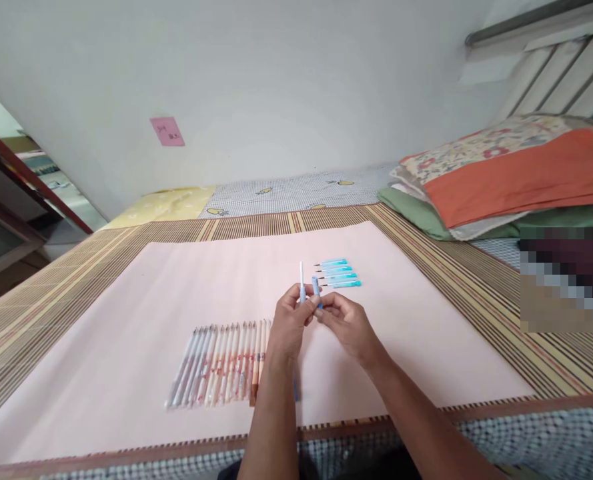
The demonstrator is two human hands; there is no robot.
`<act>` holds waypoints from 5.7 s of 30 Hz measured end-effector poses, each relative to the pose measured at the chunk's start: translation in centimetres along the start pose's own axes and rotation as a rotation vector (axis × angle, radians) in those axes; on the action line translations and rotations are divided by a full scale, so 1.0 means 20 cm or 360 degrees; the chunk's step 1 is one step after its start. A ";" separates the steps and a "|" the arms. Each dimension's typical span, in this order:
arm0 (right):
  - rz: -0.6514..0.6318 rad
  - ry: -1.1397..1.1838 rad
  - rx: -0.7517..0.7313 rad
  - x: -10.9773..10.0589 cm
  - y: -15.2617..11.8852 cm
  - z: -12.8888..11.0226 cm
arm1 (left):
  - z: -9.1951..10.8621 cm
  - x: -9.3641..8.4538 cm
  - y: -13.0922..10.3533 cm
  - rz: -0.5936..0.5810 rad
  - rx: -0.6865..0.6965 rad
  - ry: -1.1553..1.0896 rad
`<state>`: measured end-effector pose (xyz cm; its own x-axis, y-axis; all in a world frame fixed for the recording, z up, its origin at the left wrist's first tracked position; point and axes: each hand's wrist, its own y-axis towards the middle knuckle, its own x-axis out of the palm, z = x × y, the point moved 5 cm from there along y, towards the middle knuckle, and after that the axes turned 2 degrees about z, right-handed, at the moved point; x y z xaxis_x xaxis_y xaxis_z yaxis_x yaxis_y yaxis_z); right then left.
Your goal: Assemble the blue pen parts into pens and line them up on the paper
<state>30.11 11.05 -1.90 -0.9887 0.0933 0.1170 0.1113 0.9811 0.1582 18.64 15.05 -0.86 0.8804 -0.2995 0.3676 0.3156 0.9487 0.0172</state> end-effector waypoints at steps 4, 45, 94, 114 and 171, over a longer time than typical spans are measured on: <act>0.0005 -0.0041 0.0109 -0.03 0.00 0.02 | 0.02 0.00 0.00 -0.0006 0.0057 -0.0024; 0.0547 0.0453 0.0008 -0.25 0.04 0.02 | 0.06 0.05 -0.04 -0.0235 0.0152 0.1387; -0.0047 0.0398 0.0094 -0.24 0.03 -0.06 | -0.05 0.14 -0.06 -0.0544 -0.0236 0.0003; 0.0127 0.0252 0.0060 -0.17 0.04 -0.06 | -0.06 0.18 -0.05 -0.0431 -0.0100 -0.0184; 0.0475 0.0698 0.0219 0.05 -0.01 0.08 | -0.06 0.01 0.01 0.0300 0.0006 -0.0367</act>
<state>28.85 11.20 -3.37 -0.7786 0.3204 0.5395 0.3374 0.9387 -0.0705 19.21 15.04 -1.94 0.8197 -0.0874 0.5661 0.1524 0.9859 -0.0685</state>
